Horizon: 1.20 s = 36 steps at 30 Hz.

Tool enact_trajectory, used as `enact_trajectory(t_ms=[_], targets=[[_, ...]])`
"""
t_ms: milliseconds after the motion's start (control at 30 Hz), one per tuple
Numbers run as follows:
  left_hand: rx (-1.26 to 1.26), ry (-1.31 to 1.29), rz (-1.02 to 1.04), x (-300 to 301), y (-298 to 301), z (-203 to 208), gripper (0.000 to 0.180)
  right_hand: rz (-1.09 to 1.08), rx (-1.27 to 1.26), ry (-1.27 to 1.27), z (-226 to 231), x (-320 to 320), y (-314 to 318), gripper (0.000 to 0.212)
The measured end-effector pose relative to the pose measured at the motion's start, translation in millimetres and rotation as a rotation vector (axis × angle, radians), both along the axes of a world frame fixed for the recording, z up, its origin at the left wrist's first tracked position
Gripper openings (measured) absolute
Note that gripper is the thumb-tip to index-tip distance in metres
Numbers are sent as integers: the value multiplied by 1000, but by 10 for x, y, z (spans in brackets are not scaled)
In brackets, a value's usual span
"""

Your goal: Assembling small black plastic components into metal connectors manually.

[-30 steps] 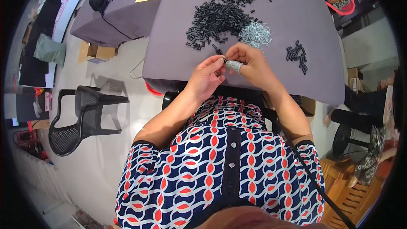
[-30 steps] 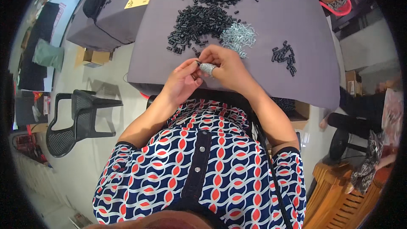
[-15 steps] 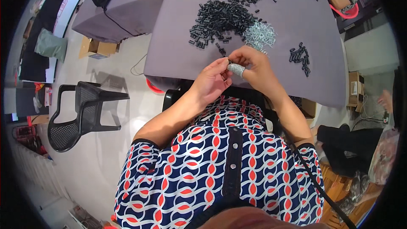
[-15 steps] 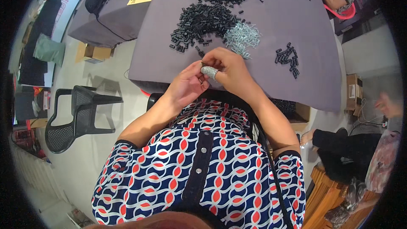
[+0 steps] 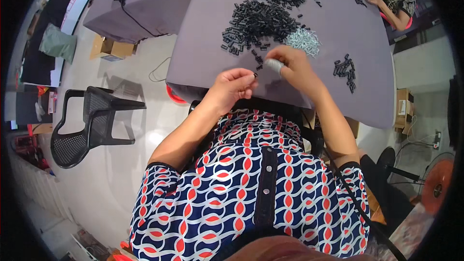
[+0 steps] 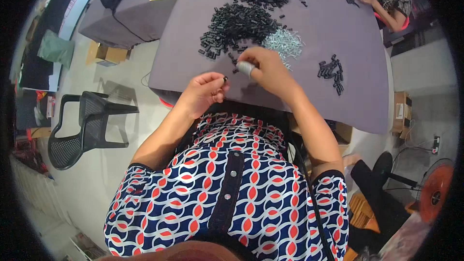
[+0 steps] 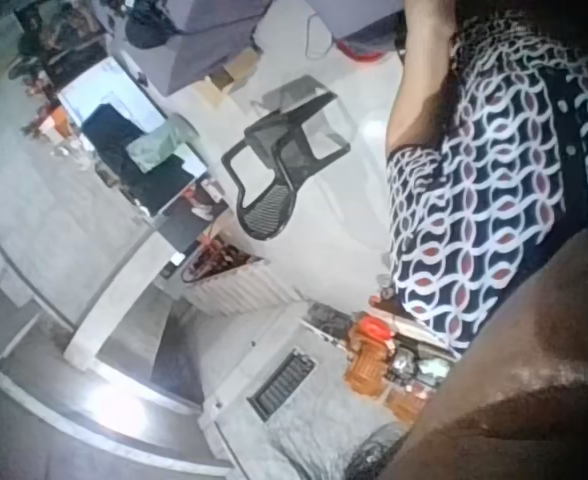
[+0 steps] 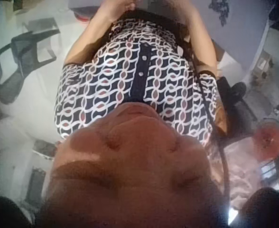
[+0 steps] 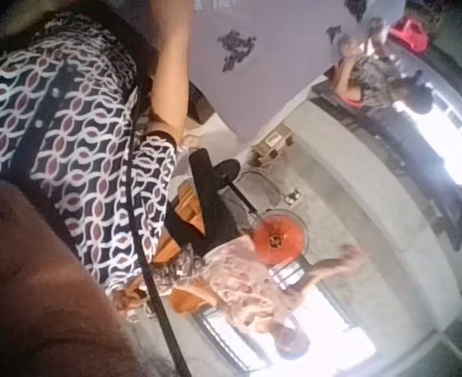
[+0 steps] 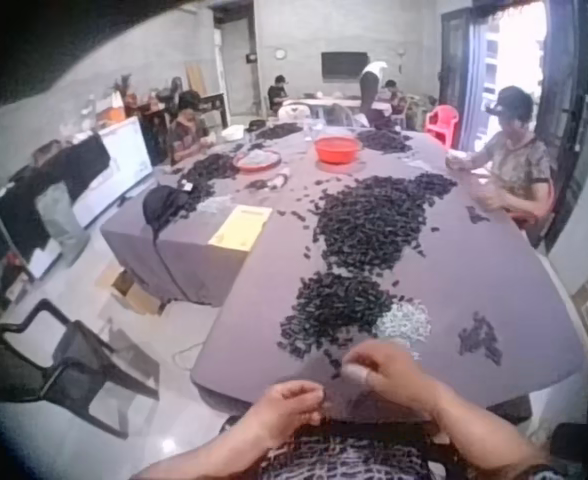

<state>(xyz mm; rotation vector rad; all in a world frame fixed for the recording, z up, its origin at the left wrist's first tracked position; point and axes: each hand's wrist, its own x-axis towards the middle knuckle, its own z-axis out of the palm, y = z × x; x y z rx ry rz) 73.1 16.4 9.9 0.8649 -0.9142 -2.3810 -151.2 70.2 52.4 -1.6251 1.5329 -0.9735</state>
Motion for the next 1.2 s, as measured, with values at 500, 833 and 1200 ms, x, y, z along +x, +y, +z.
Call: enact_trajectory(t_ms=[500,833,1200], targets=[[-62,85,119,76,-64,-61,15,-26,-257,672,-243,287,-523,36],[16,95,82,-154,52,-7,14,-112,189,-513,0,125,55,10],[-148,27,-2,-278,153,91,14,-43,-27,-471,-122,36,257,14]])
